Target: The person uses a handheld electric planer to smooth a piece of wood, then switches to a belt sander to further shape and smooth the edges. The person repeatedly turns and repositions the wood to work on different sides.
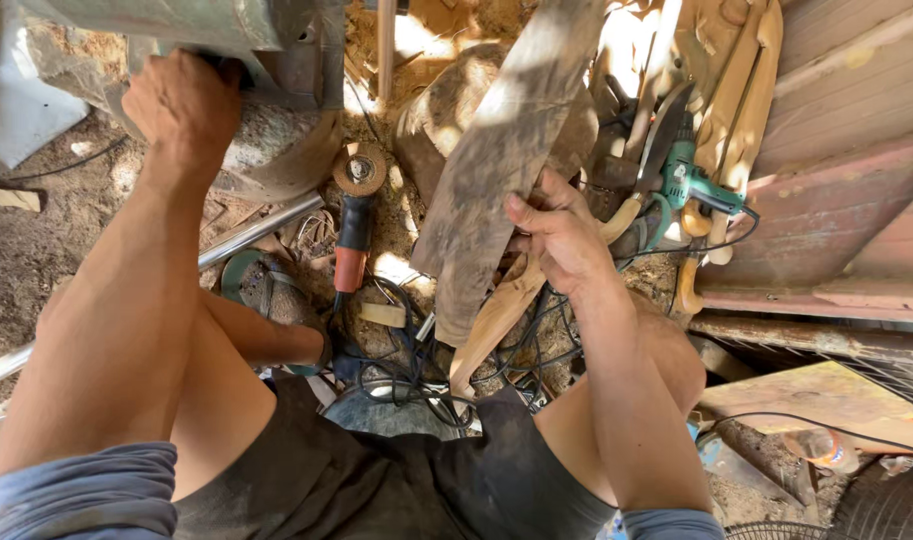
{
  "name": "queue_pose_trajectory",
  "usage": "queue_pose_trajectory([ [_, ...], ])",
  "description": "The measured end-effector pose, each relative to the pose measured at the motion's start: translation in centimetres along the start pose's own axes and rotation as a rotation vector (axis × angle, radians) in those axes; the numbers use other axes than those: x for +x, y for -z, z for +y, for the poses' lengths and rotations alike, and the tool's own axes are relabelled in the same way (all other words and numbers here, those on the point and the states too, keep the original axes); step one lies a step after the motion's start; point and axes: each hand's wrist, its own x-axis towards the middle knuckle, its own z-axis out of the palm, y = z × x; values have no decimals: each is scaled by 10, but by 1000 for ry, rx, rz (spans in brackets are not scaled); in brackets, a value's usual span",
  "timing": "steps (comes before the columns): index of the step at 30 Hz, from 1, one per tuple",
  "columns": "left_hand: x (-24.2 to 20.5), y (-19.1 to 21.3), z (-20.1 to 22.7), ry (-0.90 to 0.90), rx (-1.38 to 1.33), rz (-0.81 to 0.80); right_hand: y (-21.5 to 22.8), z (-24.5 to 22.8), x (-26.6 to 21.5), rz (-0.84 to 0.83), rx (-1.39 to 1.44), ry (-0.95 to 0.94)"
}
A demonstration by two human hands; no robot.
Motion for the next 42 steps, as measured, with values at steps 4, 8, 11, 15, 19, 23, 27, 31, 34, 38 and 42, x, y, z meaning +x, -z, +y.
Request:
queue_pose_trajectory([
  [4,-69,64,35,-89,119,-210,-4,-7,-6,1,-5,41],
  [8,-150,99,90,-249,-418,-446,-2,-14,-5,17,-2,66],
  [11,-194,90,125,-248,-842,-911,-2,-14,-5,-2,92,92],
  [15,-188,69,154,-61,-1206,-987,-9,-18,2,-33,128,116],
  [19,-177,49,153,33,-1450,-1018,-8,-31,9,124,-59,116],
  [23,-178,45,145,185,-1523,-1073,5,-62,12,608,-844,377],
  [27,-167,56,151,208,-1605,-1240,5,-64,26,403,-1586,779],
  [31,-150,83,148,-124,-1688,-1478,3,-39,50,288,-1391,1068],
  [34,-149,107,138,-171,-1351,-1171,23,-28,62,216,-535,1047],
  [38,-158,121,144,76,-797,-682,65,-29,61,-87,729,598],
  [42,-180,108,151,17,-1193,-979,69,-9,66,-457,842,440],
])
